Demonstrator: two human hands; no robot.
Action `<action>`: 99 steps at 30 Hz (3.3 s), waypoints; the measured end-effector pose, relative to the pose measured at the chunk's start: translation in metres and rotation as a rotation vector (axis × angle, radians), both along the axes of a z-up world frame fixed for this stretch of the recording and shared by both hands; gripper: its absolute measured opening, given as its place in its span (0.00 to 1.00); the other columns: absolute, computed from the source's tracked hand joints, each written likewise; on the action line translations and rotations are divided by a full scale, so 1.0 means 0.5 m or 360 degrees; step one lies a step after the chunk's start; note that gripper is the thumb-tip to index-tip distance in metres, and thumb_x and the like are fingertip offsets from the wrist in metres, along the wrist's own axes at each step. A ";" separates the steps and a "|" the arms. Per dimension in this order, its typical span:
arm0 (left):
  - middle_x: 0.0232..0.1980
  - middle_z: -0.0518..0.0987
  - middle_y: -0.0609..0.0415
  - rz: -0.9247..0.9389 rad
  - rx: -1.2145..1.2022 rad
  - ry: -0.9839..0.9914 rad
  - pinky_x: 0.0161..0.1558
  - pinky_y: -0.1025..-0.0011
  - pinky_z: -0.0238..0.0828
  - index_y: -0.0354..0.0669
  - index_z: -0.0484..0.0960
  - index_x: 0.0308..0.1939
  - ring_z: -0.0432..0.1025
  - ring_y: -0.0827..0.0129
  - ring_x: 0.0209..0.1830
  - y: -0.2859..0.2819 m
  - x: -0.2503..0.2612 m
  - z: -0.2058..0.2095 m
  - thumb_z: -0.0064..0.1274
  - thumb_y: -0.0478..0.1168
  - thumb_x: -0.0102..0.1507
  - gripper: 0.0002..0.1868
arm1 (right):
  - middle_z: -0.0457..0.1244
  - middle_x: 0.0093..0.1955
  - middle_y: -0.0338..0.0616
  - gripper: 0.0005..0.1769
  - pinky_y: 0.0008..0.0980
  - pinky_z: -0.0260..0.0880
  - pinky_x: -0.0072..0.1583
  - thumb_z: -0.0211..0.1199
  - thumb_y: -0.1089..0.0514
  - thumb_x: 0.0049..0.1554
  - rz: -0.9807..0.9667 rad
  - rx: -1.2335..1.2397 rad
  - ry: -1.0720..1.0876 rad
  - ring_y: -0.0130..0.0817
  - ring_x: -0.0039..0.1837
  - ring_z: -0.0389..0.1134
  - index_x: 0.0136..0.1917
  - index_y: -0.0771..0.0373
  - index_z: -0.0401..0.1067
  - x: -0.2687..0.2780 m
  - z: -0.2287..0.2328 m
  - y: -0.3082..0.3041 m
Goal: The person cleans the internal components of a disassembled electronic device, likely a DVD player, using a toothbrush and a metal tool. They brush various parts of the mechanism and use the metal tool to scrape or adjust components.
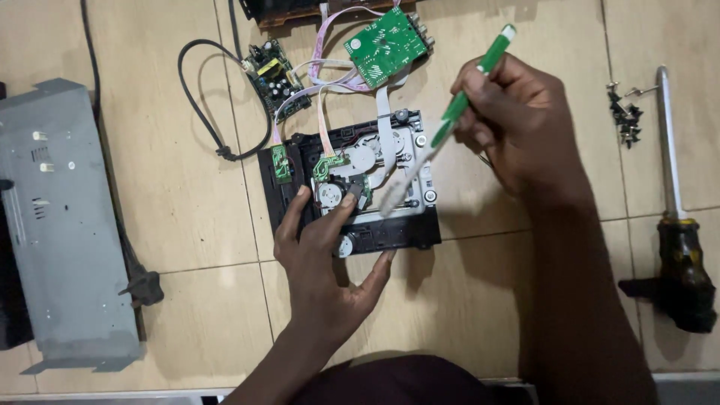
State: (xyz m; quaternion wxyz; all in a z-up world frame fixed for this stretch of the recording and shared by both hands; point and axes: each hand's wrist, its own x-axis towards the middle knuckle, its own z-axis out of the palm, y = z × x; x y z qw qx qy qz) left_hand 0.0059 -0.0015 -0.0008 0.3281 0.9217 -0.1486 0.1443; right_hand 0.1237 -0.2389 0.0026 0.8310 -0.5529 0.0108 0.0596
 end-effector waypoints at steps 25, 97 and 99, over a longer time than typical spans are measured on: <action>0.65 0.79 0.49 -0.0049 -0.0054 0.0159 0.79 0.53 0.57 0.45 0.68 0.68 0.50 0.44 0.82 0.008 0.000 0.008 0.67 0.44 0.63 0.33 | 0.61 0.36 0.49 0.14 0.22 0.55 0.37 0.55 0.55 0.67 0.0168 -0.0593 -0.0008 0.30 0.33 0.59 0.49 0.71 0.69 -0.015 0.052 0.001; 0.69 0.77 0.54 0.0031 0.0010 -0.0206 0.68 0.49 0.52 0.52 0.61 0.76 0.53 0.54 0.82 -0.001 -0.015 -0.021 0.66 0.48 0.63 0.42 | 0.54 0.34 0.32 0.09 0.19 0.54 0.42 0.57 0.54 0.66 -0.0177 -0.0298 -0.0104 0.20 0.36 0.53 0.48 0.62 0.67 -0.060 0.042 -0.016; 0.69 0.76 0.54 0.0014 -0.0012 -0.0181 0.66 0.49 0.54 0.49 0.65 0.72 0.58 0.48 0.79 0.001 -0.017 -0.019 0.65 0.49 0.61 0.39 | 0.46 0.27 0.30 0.12 0.18 0.47 0.35 0.63 0.52 0.60 -0.0401 -0.0173 -0.0191 0.21 0.28 0.52 0.51 0.61 0.69 -0.086 0.029 -0.023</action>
